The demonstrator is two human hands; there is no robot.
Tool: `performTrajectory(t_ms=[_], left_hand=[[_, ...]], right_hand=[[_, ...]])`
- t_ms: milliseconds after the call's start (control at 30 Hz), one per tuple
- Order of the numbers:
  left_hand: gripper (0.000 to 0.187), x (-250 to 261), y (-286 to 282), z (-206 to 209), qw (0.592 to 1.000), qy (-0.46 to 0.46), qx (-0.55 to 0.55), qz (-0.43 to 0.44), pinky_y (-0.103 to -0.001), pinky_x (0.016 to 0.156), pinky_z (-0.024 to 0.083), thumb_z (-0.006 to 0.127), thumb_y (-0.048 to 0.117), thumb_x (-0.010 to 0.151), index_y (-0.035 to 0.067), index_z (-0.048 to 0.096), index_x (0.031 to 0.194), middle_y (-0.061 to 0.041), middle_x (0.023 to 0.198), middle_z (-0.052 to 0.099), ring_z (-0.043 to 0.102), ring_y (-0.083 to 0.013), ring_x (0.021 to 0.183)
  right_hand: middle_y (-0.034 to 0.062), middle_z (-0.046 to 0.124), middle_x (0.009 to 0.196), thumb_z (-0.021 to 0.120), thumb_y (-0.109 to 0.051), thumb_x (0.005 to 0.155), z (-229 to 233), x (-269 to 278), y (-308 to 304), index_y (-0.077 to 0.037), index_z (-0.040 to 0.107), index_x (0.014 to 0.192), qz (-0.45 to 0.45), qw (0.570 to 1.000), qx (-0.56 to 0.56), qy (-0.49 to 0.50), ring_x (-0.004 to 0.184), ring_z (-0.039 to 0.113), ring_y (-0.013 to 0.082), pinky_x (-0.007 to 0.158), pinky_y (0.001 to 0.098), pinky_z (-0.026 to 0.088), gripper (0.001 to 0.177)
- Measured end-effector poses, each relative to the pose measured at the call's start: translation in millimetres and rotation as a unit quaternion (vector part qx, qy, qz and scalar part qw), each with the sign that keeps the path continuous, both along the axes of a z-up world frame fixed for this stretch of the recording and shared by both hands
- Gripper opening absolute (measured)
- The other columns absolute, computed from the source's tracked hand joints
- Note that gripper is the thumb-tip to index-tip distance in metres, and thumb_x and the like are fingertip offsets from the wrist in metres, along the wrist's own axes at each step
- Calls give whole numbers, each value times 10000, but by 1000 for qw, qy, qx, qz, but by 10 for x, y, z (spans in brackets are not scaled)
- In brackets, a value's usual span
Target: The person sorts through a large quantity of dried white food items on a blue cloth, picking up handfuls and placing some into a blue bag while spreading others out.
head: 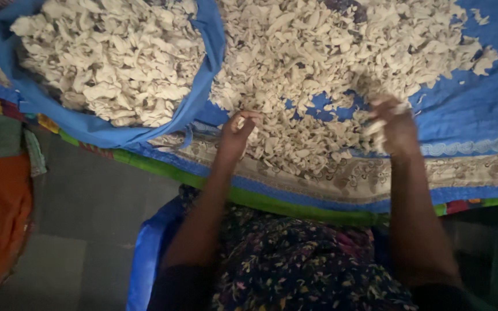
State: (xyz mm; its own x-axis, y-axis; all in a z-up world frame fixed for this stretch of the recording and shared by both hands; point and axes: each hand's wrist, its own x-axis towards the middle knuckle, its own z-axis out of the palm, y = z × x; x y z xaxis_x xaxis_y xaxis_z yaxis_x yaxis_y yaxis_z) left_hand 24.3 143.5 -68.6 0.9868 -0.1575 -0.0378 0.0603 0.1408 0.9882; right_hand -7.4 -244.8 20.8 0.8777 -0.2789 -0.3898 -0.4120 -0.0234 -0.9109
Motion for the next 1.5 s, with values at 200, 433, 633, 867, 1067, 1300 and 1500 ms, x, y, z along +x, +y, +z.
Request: performTrajectory(t_ms=[200,433,633,867,1067,1300,1500], left_hand=[[158,-33,109,113,998,-16,53,40,-273,957,497,648,127,1011,41,717,1125,-53,1118,740,648,-110,1057],[146,-52,64,554,975,-74,208,-11,-331,886,541,662,173,991,118,723,1111,-82,1140,752,700,-177,1028],[185,140,-283,542,867,-176,450,-125,-474,827,542,682,221,941,163,741,1106,-147,1042,708,686,-338,971],[165,271,-548,46,743,-181,625,-154,-454,843,570,694,248,861,135,725,977,-117,1002,722,714,-310,967],[163,247,-529,821,974,-129,166,-86,-325,825,531,762,186,912,84,637,938,-71,901,719,686,-152,873],[98,309,-482,630,995,-12,-27,-97,-270,810,463,694,44,963,65,602,938,19,923,575,530,-76,894],[206,245,-391,685,996,-1,-55,-72,-268,903,523,607,20,912,72,678,1098,-18,1027,666,633,-116,1001]], right_hand=[[55,744,1204,676,-237,962,-26,-229,1208,-205,715,1175,438,830,-340,55,859,730,233,766,377,582,219],[47,723,1164,681,-180,917,197,-253,1028,-162,721,1046,284,911,-288,79,736,741,179,657,363,649,136],[94,658,837,774,-202,1025,354,-410,302,-45,613,868,134,933,-327,-63,747,589,130,698,316,507,275],[1,589,926,727,-95,947,226,-609,238,-62,672,1023,91,969,-183,-136,868,531,101,784,249,445,100],[101,726,991,671,-144,975,233,-480,114,-43,746,1150,23,999,1,28,838,626,204,684,329,436,215],[83,726,1048,669,-117,968,134,-497,-14,-10,715,1090,49,998,9,-31,910,679,148,740,295,527,169],[162,693,1002,626,-15,966,50,-449,-103,-4,630,1037,62,995,52,-57,870,729,230,657,335,572,72]])
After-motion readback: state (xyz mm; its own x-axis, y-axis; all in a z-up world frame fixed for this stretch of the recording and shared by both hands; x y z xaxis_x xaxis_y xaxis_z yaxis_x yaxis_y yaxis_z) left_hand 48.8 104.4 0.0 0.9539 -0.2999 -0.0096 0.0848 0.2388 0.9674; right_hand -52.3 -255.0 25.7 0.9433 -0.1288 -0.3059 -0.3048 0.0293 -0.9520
